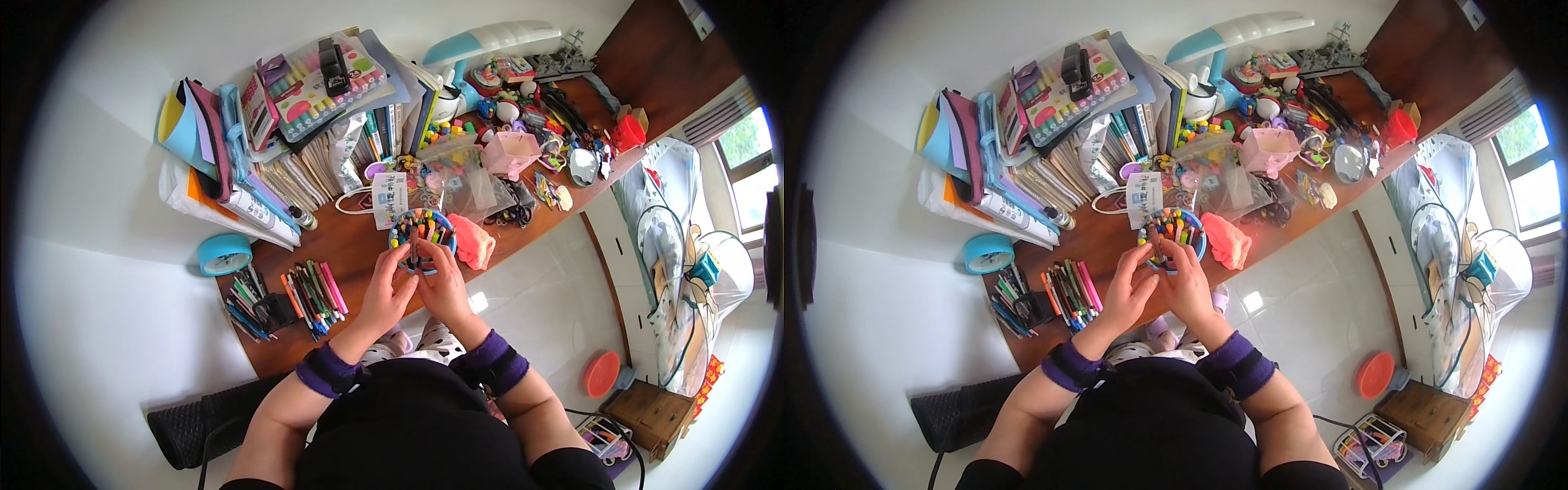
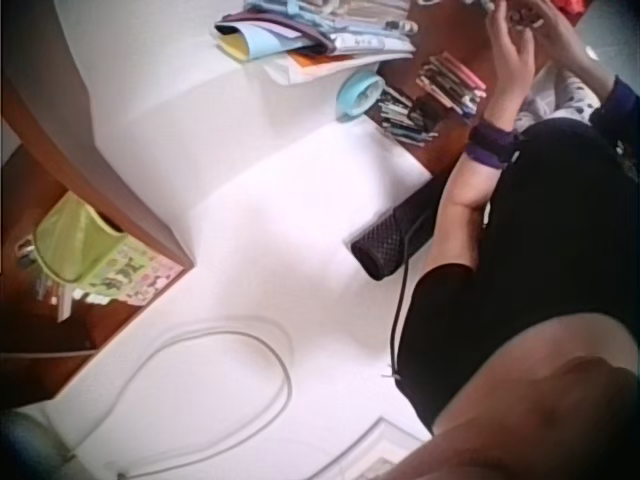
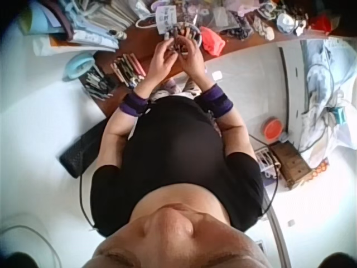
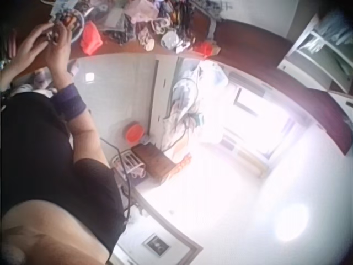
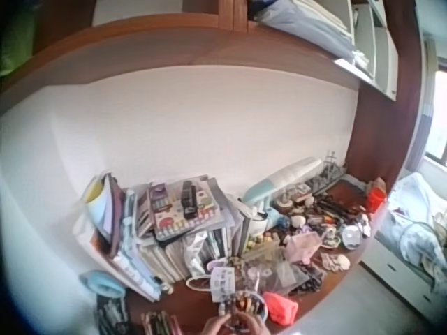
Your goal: The person sits on the floor and organizes a collection of markers. They pick up markers from a blue bowl, remove the caps, and place the uncapped markers into a black holder on the table.
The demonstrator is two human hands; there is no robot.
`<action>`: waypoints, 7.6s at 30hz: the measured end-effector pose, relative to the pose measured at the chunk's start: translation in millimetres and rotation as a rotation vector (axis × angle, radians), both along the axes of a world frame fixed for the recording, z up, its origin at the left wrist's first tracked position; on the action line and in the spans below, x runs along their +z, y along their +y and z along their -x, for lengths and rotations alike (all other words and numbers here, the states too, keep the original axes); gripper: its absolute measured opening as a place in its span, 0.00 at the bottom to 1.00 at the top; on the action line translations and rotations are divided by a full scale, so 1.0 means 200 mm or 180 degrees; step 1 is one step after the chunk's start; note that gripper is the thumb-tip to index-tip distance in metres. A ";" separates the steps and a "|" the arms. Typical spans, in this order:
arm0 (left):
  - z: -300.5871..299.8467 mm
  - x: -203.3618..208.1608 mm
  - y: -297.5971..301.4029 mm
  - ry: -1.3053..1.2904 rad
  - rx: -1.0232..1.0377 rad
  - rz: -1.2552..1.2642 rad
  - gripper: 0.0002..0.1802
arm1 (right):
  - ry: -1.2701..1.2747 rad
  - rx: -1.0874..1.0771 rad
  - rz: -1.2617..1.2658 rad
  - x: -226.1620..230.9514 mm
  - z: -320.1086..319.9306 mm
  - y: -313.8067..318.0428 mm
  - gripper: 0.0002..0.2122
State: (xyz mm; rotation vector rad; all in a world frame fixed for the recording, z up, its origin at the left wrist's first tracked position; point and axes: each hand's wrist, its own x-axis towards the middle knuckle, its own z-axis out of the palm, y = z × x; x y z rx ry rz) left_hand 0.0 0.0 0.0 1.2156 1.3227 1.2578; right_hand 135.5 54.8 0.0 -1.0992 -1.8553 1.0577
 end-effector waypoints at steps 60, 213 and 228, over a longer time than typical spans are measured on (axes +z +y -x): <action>0.45 -0.52 -0.36 0.0120 0.1276 0.1721 0.31 | -0.0332 0.1498 0.0501 -0.40 0.43 -0.18 0.20; 0.45 -0.77 -0.29 -0.1048 0.1483 0.2171 0.22 | 0.0272 0.1414 0.2942 -0.67 0.52 -0.16 0.24; 0.37 -0.39 -0.25 -0.0417 0.0942 0.1173 0.22 | -0.0092 0.0968 0.1151 -0.39 0.41 -0.11 0.16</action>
